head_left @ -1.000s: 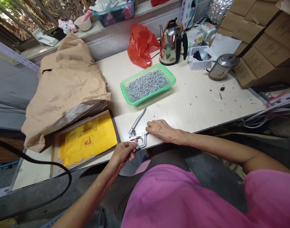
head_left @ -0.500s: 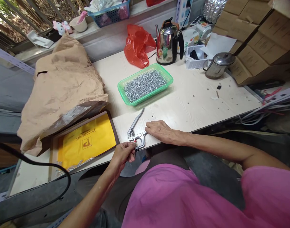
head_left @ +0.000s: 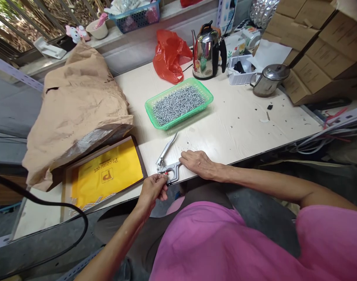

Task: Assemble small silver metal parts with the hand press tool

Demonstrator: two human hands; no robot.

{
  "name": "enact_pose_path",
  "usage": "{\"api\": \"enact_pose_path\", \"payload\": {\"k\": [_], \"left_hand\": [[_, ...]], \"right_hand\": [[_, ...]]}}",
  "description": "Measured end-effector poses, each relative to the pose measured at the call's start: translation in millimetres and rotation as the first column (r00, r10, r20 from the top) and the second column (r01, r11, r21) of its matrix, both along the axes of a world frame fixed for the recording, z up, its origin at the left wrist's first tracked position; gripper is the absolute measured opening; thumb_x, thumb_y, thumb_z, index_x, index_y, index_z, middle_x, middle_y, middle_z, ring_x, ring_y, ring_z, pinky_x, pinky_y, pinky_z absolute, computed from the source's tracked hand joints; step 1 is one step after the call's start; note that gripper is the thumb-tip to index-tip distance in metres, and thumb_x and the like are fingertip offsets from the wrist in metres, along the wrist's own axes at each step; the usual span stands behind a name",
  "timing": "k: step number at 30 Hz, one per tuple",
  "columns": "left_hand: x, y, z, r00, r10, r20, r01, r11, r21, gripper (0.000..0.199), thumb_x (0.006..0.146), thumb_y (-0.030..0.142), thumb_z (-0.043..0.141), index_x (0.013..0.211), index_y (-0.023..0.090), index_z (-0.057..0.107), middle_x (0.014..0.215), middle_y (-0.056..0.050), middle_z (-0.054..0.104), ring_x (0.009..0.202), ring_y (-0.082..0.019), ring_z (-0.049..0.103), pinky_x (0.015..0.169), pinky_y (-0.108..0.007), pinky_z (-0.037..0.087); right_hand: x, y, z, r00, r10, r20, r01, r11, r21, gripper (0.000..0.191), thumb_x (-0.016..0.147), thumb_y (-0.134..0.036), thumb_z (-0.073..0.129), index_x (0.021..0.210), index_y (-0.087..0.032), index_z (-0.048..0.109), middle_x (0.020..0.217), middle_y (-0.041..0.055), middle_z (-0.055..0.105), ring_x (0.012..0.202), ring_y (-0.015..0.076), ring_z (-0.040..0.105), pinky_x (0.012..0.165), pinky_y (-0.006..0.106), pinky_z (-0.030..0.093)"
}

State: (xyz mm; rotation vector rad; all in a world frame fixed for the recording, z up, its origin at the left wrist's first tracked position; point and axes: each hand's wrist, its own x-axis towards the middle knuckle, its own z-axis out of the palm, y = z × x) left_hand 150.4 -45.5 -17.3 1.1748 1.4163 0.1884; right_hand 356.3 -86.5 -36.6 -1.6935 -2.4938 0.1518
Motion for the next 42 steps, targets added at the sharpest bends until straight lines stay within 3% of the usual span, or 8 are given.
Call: {"api": "enact_pose_path", "payload": {"k": [6, 12, 21, 23, 29, 33, 37, 42], "left_hand": [[-4.4, 9.8, -4.9, 0.990, -0.095, -0.107, 0.105, 0.990, 0.092, 0.026, 0.071, 0.041, 0.063, 0.064, 0.018, 0.051, 0.043, 0.005, 0.054, 0.027, -0.009, 0.048, 0.028, -0.016, 0.031], [-4.6, 13.6, -1.5, 0.993, -0.108, -0.044, 0.106, 0.993, -0.058, 0.031, 0.070, 0.042, 0.064, 0.057, 0.017, 0.051, 0.039, 0.004, 0.051, 0.027, -0.006, 0.044, 0.029, -0.015, 0.028], [-4.2, 4.7, -9.4, 0.974, -0.121, -0.194, 0.166, 0.957, 0.238, 0.016, 0.072, 0.033, 0.059, 0.067, 0.018, 0.056, 0.041, 0.006, 0.052, 0.028, -0.010, 0.050, 0.031, -0.016, 0.033], [-5.2, 4.5, -8.0, 0.983, -0.088, -0.163, 0.124, 0.967, 0.223, 0.018, 0.072, 0.035, 0.060, 0.068, 0.018, 0.057, 0.041, 0.007, 0.052, 0.028, -0.009, 0.049, 0.030, -0.016, 0.032], [-4.5, 0.5, -0.7, 1.000, 0.022, -0.011, -0.021, 1.000, 0.008, 0.029, 0.064, 0.042, 0.067, 0.070, 0.017, 0.055, 0.044, 0.006, 0.054, 0.027, -0.008, 0.045, 0.029, -0.016, 0.028], [-1.0, -8.1, 2.2, 0.999, 0.038, -0.005, -0.038, 0.996, 0.081, 0.029, 0.066, 0.044, 0.065, 0.071, 0.018, 0.053, 0.046, 0.007, 0.053, 0.028, -0.009, 0.047, 0.030, -0.017, 0.029], [-2.2, -10.2, 8.7, 0.998, 0.047, -0.051, -0.032, 0.966, 0.256, 0.025, 0.072, 0.043, 0.062, 0.076, 0.018, 0.056, 0.044, 0.008, 0.051, 0.031, -0.009, 0.048, 0.034, -0.018, 0.035], [-8.6, -8.0, 16.2, 0.973, -0.066, -0.221, 0.151, 0.907, 0.392, 0.024, 0.074, 0.042, 0.060, 0.078, 0.019, 0.063, 0.045, 0.006, 0.053, 0.034, -0.010, 0.051, 0.036, -0.018, 0.035]], "right_hand": [[-3.0, -1.0, 1.9, 0.999, -0.043, 0.021, 0.043, 0.999, -0.002, 0.026, 0.096, -0.008, 0.035, 0.096, -0.013, 0.061, 0.092, 0.0085, 0.062, 0.082, 0.0187, 0.053, 0.054, 0.030, 0.029], [-3.7, 0.8, 2.4, 0.999, -0.031, 0.020, 0.032, 0.999, -0.030, 0.026, 0.096, -0.007, 0.034, 0.097, -0.012, 0.060, 0.096, 0.0092, 0.061, 0.086, 0.0196, 0.053, 0.056, 0.029, 0.031], [-4.0, 3.8, 10.8, 0.999, -0.025, 0.034, 0.029, 0.994, -0.106, 0.028, 0.096, -0.007, 0.032, 0.099, -0.011, 0.060, 0.101, 0.0106, 0.061, 0.088, 0.0195, 0.053, 0.057, 0.028, 0.032], [-4.0, 3.7, 9.7, 0.999, -0.028, 0.028, 0.031, 0.995, -0.094, 0.028, 0.096, -0.006, 0.033, 0.098, -0.011, 0.060, 0.099, 0.0104, 0.061, 0.086, 0.0189, 0.052, 0.057, 0.028, 0.031], [-3.2, -6.4, -3.9, 0.998, -0.067, 0.006, 0.067, 0.996, 0.056, 0.024, 0.095, -0.007, 0.037, 0.094, -0.014, 0.060, 0.091, 0.0071, 0.062, 0.080, 0.0178, 0.051, 0.055, 0.030, 0.028], [-1.0, -15.2, -13.5, 0.998, -0.065, -0.012, 0.067, 0.980, 0.187, 0.022, 0.093, -0.005, 0.040, 0.089, -0.016, 0.060, 0.086, 0.0048, 0.061, 0.077, 0.0171, 0.050, 0.054, 0.030, 0.027], [-0.1, -17.5, -19.5, 0.999, -0.048, -0.022, 0.053, 0.958, 0.283, 0.019, 0.091, -0.005, 0.044, 0.086, -0.016, 0.059, 0.082, 0.0032, 0.059, 0.074, 0.0164, 0.049, 0.053, 0.031, 0.026], [-0.4, -17.5, -24.3, 0.999, -0.030, -0.030, 0.039, 0.926, 0.376, 0.018, 0.093, -0.007, 0.045, 0.089, -0.016, 0.060, 0.082, 0.0032, 0.059, 0.074, 0.0160, 0.048, 0.055, 0.031, 0.027]]}}
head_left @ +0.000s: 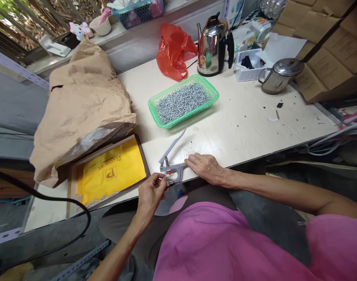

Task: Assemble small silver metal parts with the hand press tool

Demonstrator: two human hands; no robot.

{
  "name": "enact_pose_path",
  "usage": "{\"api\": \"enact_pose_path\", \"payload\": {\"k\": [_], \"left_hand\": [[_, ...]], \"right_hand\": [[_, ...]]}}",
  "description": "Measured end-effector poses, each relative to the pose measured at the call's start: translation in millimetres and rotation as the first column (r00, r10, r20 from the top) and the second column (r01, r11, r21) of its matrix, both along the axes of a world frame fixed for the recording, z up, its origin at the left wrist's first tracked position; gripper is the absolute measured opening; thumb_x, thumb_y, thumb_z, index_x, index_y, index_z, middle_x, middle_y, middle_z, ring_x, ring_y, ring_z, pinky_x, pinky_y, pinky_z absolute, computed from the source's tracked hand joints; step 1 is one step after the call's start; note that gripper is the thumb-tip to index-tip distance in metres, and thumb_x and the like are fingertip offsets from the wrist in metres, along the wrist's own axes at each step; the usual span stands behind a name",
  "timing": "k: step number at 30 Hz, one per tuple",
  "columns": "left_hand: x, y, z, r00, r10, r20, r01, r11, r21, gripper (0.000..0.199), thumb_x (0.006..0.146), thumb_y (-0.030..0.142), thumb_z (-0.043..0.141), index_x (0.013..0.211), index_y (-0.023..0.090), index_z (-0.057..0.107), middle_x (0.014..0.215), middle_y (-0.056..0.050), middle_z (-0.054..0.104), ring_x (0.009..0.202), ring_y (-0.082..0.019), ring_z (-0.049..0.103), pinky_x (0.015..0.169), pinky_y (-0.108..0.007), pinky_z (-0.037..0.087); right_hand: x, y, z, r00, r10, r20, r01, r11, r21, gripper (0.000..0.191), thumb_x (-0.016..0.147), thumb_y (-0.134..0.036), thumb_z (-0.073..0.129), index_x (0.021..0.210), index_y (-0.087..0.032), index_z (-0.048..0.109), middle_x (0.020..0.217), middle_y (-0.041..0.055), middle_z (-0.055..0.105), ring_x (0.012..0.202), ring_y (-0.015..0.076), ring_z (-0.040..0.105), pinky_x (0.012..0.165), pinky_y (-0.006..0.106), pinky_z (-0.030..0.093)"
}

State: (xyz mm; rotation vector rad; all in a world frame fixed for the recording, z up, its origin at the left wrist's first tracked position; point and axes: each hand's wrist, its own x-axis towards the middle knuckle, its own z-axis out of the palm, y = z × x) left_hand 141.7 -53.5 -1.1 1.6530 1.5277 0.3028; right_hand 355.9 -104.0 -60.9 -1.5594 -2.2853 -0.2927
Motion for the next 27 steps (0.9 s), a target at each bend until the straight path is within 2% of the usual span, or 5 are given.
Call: {"api": "enact_pose_path", "payload": {"k": [8, 12, 15, 19, 27], "left_hand": [[1.2, 1.4, -5.4, 0.997, -0.042, -0.069, 0.029, 0.983, -0.179, 0.020, 0.076, 0.041, 0.057, 0.074, 0.021, 0.060, 0.043, 0.007, 0.050, 0.031, -0.013, 0.050, 0.036, -0.021, 0.034], [-8.4, 0.8, 4.7, 0.955, -0.146, -0.260, 0.190, 0.969, 0.157, 0.016, 0.081, 0.036, 0.056, 0.076, 0.022, 0.063, 0.057, 0.002, 0.060, 0.046, -0.014, 0.058, 0.048, -0.022, 0.038], [-15.1, -0.9, 9.6, 0.767, -0.267, -0.583, 0.507, 0.810, 0.296, 0.016, 0.086, 0.030, 0.053, 0.080, 0.021, 0.065, 0.076, -0.005, 0.066, 0.059, -0.017, 0.061, 0.050, -0.024, 0.031], [-14.2, -0.2, 1.1, 0.507, -0.386, -0.771, 0.716, 0.687, 0.127, 0.021, 0.091, 0.024, 0.047, 0.083, 0.019, 0.065, 0.080, -0.007, 0.064, 0.057, -0.017, 0.058, 0.047, -0.027, 0.021], [-13.2, 4.3, -17.4, 0.905, -0.277, -0.324, 0.355, 0.910, 0.214, 0.019, 0.085, 0.033, 0.053, 0.083, 0.019, 0.066, 0.076, -0.005, 0.067, 0.061, -0.015, 0.060, 0.055, -0.023, 0.038]], "right_hand": [[2.8, -3.9, 1.5, 0.999, 0.028, -0.028, -0.028, 1.000, 0.005, 0.027, 0.096, -0.008, 0.036, 0.098, -0.015, 0.063, 0.089, 0.0050, 0.064, 0.075, 0.0143, 0.050, 0.056, 0.030, 0.028], [2.8, -3.7, 3.0, 0.998, 0.006, -0.059, -0.011, 0.997, -0.074, 0.030, 0.098, -0.010, 0.034, 0.103, -0.016, 0.063, 0.094, 0.0061, 0.065, 0.078, 0.0143, 0.052, 0.055, 0.030, 0.029], [2.2, -3.0, 2.7, 0.999, -0.010, -0.047, 0.005, 0.994, -0.105, 0.030, 0.097, -0.008, 0.034, 0.103, -0.016, 0.063, 0.094, 0.0058, 0.064, 0.078, 0.0145, 0.051, 0.055, 0.030, 0.028], [1.4, -2.1, 3.4, 0.999, -0.030, -0.018, 0.027, 0.991, -0.134, 0.031, 0.096, -0.006, 0.034, 0.097, -0.017, 0.063, 0.088, 0.0040, 0.063, 0.077, 0.0150, 0.049, 0.054, 0.030, 0.026], [0.6, -1.3, 6.1, 0.998, -0.051, -0.041, 0.044, 0.987, -0.155, 0.026, 0.095, -0.007, 0.038, 0.092, -0.017, 0.062, 0.083, 0.0034, 0.059, 0.075, 0.0154, 0.047, 0.053, 0.031, 0.024]]}}
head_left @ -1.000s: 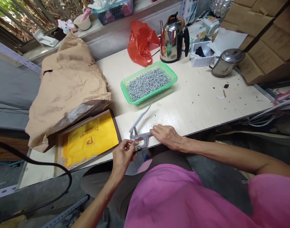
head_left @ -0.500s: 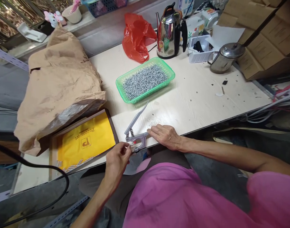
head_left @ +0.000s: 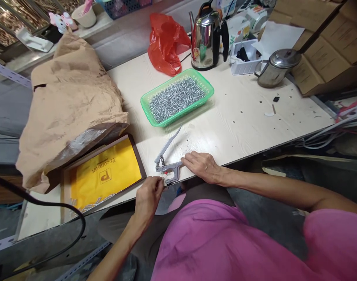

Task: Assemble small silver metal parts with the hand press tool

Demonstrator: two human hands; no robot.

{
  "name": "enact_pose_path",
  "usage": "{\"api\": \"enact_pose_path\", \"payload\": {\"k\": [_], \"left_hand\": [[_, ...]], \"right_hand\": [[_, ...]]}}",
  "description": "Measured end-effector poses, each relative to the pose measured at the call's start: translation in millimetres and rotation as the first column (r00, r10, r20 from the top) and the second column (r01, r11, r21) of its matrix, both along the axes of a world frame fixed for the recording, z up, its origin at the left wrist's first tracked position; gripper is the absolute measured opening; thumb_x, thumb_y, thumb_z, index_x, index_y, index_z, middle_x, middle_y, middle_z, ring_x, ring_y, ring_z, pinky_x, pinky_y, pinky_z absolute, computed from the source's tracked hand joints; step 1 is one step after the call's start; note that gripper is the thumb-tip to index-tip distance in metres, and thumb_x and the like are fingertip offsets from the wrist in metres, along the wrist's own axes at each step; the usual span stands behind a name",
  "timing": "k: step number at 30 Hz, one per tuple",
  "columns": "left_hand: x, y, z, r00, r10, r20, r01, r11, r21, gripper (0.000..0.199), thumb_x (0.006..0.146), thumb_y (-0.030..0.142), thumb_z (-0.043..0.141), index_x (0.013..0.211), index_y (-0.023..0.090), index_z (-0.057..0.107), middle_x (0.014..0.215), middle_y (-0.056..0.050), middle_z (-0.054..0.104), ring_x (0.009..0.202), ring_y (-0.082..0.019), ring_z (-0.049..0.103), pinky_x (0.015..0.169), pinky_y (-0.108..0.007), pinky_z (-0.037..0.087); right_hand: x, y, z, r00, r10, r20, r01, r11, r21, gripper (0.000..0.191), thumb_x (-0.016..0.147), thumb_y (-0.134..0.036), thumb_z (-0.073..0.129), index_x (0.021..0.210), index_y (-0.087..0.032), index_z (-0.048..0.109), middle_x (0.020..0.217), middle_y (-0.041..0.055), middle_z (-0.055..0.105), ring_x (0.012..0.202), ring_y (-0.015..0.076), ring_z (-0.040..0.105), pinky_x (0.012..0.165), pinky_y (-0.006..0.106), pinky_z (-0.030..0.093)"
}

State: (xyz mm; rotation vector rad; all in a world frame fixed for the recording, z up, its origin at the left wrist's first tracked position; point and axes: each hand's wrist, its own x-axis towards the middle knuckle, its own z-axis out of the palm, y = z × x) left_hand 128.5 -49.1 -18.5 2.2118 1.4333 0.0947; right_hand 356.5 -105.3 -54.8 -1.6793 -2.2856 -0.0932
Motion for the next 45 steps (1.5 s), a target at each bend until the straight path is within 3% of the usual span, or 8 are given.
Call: {"api": "enact_pose_path", "payload": {"k": [3, 6, 13, 24, 28, 33, 38, 45], "left_hand": [[2.5, -1.2, 2.0, 0.923, 0.348, 0.167, -0.267, 0.887, -0.377, 0.027, 0.077, 0.045, 0.060, 0.077, 0.018, 0.063, 0.051, 0.002, 0.057, 0.037, -0.010, 0.044, 0.041, -0.022, 0.031], [8.6, -2.4, 3.2, 0.774, 0.583, 0.247, -0.327, 0.702, -0.632, 0.035, 0.067, 0.050, 0.067, 0.074, 0.017, 0.060, 0.054, 0.003, 0.058, 0.032, -0.005, 0.036, 0.034, -0.020, 0.023], [18.8, -0.3, -4.8, 0.673, 0.706, 0.218, -0.330, 0.551, -0.767, 0.041, 0.056, 0.049, 0.076, 0.065, 0.016, 0.055, 0.052, 0.006, 0.053, 0.029, -0.001, 0.033, 0.030, -0.017, 0.019], [22.8, 6.3, -0.5, 0.736, 0.659, 0.156, -0.321, 0.542, -0.776, 0.037, 0.060, 0.045, 0.076, 0.063, 0.016, 0.054, 0.045, 0.006, 0.053, 0.028, -0.005, 0.043, 0.029, -0.016, 0.027], [23.3, 7.2, 0.0, 0.729, 0.672, 0.131, -0.347, 0.527, -0.776, 0.036, 0.060, 0.044, 0.077, 0.064, 0.016, 0.055, 0.044, 0.005, 0.054, 0.030, -0.006, 0.046, 0.031, -0.016, 0.030], [23.2, 7.9, 0.2, 0.738, 0.665, 0.112, -0.350, 0.519, -0.780, 0.036, 0.061, 0.044, 0.076, 0.060, 0.016, 0.054, 0.040, 0.004, 0.053, 0.029, -0.007, 0.046, 0.031, -0.016, 0.030], [23.6, 5.8, 1.1, 0.708, 0.692, 0.140, -0.355, 0.520, -0.777, 0.038, 0.056, 0.044, 0.079, 0.061, 0.015, 0.055, 0.045, 0.004, 0.056, 0.030, -0.006, 0.047, 0.031, -0.016, 0.033], [21.8, 4.4, -3.5, 0.718, 0.676, 0.163, -0.330, 0.538, -0.775, 0.041, 0.059, 0.049, 0.078, 0.059, 0.015, 0.054, 0.039, 0.004, 0.052, 0.029, -0.006, 0.044, 0.032, -0.015, 0.029]], "right_hand": [[0.5, -0.6, -0.1, 0.999, 0.018, -0.033, -0.018, 1.000, 0.003, 0.026, 0.096, -0.007, 0.037, 0.094, -0.016, 0.061, 0.084, 0.0042, 0.060, 0.076, 0.0151, 0.047, 0.054, 0.030, 0.025], [0.6, -1.2, -0.4, 1.000, 0.018, -0.021, -0.018, 1.000, 0.013, 0.028, 0.096, -0.007, 0.035, 0.094, -0.016, 0.062, 0.086, 0.0048, 0.061, 0.077, 0.0154, 0.047, 0.053, 0.030, 0.025], [0.4, -0.6, 1.2, 0.999, 0.017, -0.034, -0.019, 0.999, -0.040, 0.029, 0.097, -0.009, 0.033, 0.095, -0.016, 0.062, 0.085, 0.0053, 0.060, 0.076, 0.0156, 0.047, 0.054, 0.029, 0.025], [0.8, 4.0, 8.3, 0.999, 0.022, -0.043, -0.029, 0.985, -0.172, 0.025, 0.095, -0.008, 0.037, 0.094, -0.016, 0.061, 0.090, 0.0064, 0.060, 0.081, 0.0166, 0.050, 0.055, 0.028, 0.030], [9.8, 19.3, 19.7, 0.995, 0.053, -0.084, -0.073, 0.962, -0.261, 0.016, 0.095, -0.026, 0.049, 0.103, -0.017, 0.060, 0.110, 0.0095, 0.058, 0.093, 0.0192, 0.052, 0.066, 0.029, 0.039], [25.1, 58.7, 26.6, 0.988, 0.154, -0.013, -0.153, 0.967, -0.206, 0.088, 0.066, -0.054, 0.078, 0.134, -0.011, 0.041, 0.144, 0.0220, 0.036, 0.130, 0.0361, 0.033, 0.097, 0.047, 0.035], [29.6, 81.2, 27.2, 0.974, 0.224, 0.034, -0.201, 0.924, -0.325, 0.088, 0.062, -0.064, 0.075, 0.125, -0.009, 0.048, 0.123, 0.0189, 0.054, 0.116, 0.0342, 0.045, 0.096, 0.048, 0.034], [26.9, 76.8, 26.4, 0.977, 0.202, 0.066, -0.174, 0.938, -0.299, 0.073, 0.067, -0.064, 0.072, 0.111, -0.008, 0.056, 0.106, 0.0134, 0.058, 0.102, 0.0282, 0.048, 0.091, 0.042, 0.033]]}}
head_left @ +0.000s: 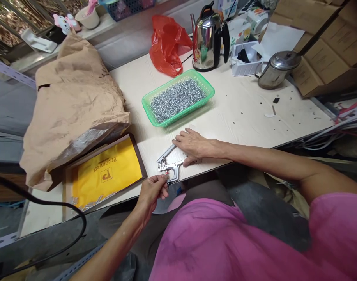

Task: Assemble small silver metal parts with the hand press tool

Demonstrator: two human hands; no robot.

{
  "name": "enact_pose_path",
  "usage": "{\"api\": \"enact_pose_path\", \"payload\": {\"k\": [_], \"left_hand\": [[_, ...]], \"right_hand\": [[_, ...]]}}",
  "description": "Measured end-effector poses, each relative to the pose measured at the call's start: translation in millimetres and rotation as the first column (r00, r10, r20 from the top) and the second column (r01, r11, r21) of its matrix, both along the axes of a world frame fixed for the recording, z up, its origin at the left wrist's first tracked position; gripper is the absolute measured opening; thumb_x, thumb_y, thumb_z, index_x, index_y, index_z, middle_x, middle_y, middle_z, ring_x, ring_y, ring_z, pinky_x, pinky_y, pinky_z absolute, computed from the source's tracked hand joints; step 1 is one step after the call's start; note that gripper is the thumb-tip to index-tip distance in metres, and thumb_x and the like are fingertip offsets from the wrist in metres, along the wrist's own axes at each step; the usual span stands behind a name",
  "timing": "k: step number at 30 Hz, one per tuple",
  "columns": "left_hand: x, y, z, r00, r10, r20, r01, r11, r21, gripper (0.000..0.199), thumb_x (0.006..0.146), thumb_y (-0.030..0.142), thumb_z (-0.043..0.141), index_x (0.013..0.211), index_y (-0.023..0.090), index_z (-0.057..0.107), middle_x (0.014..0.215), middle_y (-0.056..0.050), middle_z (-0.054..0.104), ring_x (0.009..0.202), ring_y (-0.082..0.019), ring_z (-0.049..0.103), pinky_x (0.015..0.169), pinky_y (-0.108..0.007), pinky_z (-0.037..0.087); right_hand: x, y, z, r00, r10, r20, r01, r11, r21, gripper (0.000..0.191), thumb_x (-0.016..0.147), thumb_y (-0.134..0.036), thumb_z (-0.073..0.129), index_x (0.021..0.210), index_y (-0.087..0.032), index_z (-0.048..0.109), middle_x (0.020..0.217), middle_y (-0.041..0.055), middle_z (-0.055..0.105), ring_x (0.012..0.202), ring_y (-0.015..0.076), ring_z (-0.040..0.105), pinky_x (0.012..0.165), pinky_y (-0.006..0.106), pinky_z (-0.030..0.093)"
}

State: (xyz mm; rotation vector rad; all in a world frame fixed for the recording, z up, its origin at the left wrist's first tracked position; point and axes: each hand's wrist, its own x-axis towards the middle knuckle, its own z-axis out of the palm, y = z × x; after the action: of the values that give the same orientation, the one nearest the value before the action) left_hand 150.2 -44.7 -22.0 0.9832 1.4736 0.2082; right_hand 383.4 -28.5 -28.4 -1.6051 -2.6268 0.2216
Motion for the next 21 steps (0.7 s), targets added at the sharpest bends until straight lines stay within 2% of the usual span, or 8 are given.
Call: {"api": "enact_pose_path", "payload": {"k": [5, 8, 9, 11, 13, 15, 17, 21], "left_hand": [[-5.9, -2.7, 1.1, 0.996, -0.076, -0.044, 0.077, 0.997, 0.005, 0.042, 0.067, 0.054, 0.070, 0.060, 0.017, 0.052, 0.039, 0.003, 0.051, 0.029, -0.007, 0.043, 0.034, -0.017, 0.029], [-8.8, -7.6, 6.1, 0.957, -0.182, -0.224, 0.242, 0.930, 0.276, 0.038, 0.078, 0.054, 0.059, 0.075, 0.016, 0.060, 0.052, 0.001, 0.058, 0.036, -0.011, 0.049, 0.037, -0.021, 0.034], [-7.9, -8.8, 7.4, 0.924, -0.208, -0.321, 0.335, 0.845, 0.416, 0.036, 0.082, 0.052, 0.056, 0.082, 0.017, 0.063, 0.060, 0.000, 0.061, 0.042, -0.012, 0.053, 0.041, -0.023, 0.039], [-1.7, -8.1, 8.0, 0.833, -0.231, -0.502, 0.534, 0.575, 0.620, 0.030, 0.087, 0.044, 0.053, 0.097, 0.019, 0.065, 0.079, -0.004, 0.066, 0.064, -0.017, 0.063, 0.058, -0.028, 0.049], [9.3, -2.0, 5.1, 0.740, -0.267, -0.618, 0.673, 0.296, 0.678, 0.029, 0.089, 0.036, 0.053, 0.111, 0.020, 0.063, 0.102, -0.008, 0.067, 0.093, -0.024, 0.064, 0.080, -0.035, 0.051], [21.8, 9.0, -0.3, 0.655, -0.332, -0.679, 0.740, 0.098, 0.666, 0.039, 0.089, 0.030, 0.054, 0.126, 0.018, 0.054, 0.125, -0.013, 0.060, 0.115, -0.028, 0.054, 0.095, -0.041, 0.046], [31.8, 21.8, -5.8, 0.578, -0.401, -0.711, 0.774, -0.008, 0.633, 0.050, 0.088, 0.029, 0.056, 0.135, 0.015, 0.044, 0.134, -0.015, 0.054, 0.121, -0.030, 0.049, 0.099, -0.044, 0.044], [41.6, 39.0, -10.4, 0.475, -0.449, -0.757, 0.831, -0.056, 0.554, 0.059, 0.086, 0.032, 0.059, 0.139, 0.016, 0.038, 0.128, -0.015, 0.056, 0.112, -0.029, 0.053, 0.093, -0.045, 0.047]], "right_hand": [[-1.2, -7.8, 6.0, 1.000, -0.008, 0.001, 0.008, 0.999, -0.045, 0.058, 0.072, -0.057, 0.072, 0.103, -0.009, 0.060, 0.103, 0.0128, 0.059, 0.101, 0.0268, 0.048, 0.086, 0.038, 0.033], [-3.2, -15.3, 12.0, 1.000, -0.029, -0.004, 0.028, 0.996, -0.083, 0.049, 0.077, -0.049, 0.072, 0.102, -0.008, 0.061, 0.104, 0.0129, 0.059, 0.101, 0.0256, 0.049, 0.084, 0.036, 0.033], [-4.4, -17.5, 13.3, 0.999, -0.036, -0.008, 0.035, 0.996, -0.087, 0.047, 0.079, -0.047, 0.071, 0.102, -0.008, 0.061, 0.104, 0.0129, 0.059, 0.102, 0.0252, 0.049, 0.083, 0.035, 0.034], [-7.6, -20.8, 14.6, 0.999, -0.049, -0.016, 0.047, 0.995, -0.093, 0.043, 0.081, -0.044, 0.070, 0.102, -0.008, 0.060, 0.105, 0.0129, 0.059, 0.102, 0.0246, 0.049, 0.082, 0.034, 0.034], [-10.5, -22.7, 15.5, 0.998, -0.067, -0.018, 0.065, 0.993, -0.098, 0.043, 0.081, -0.043, 0.070, 0.104, -0.008, 0.060, 0.106, 0.0132, 0.058, 0.103, 0.0248, 0.049, 0.082, 0.034, 0.036], [-11.1, -24.2, 17.7, 0.996, -0.085, -0.008, 0.084, 0.991, -0.105, 0.045, 0.081, -0.043, 0.070, 0.108, -0.007, 0.059, 0.108, 0.0141, 0.058, 0.103, 0.0257, 0.049, 0.082, 0.035, 0.037], [-7.9, -26.1, 21.7, 0.995, -0.097, -0.003, 0.096, 0.988, -0.122, 0.049, 0.080, -0.042, 0.071, 0.111, -0.007, 0.057, 0.109, 0.0142, 0.057, 0.103, 0.0261, 0.049, 0.082, 0.035, 0.039], [5.2, -31.6, 30.0, 0.984, -0.174, 0.021, 0.175, 0.974, -0.144, 0.059, 0.073, -0.044, 0.077, 0.114, -0.008, 0.056, 0.113, 0.0150, 0.056, 0.105, 0.0278, 0.050, 0.083, 0.036, 0.041]]}}
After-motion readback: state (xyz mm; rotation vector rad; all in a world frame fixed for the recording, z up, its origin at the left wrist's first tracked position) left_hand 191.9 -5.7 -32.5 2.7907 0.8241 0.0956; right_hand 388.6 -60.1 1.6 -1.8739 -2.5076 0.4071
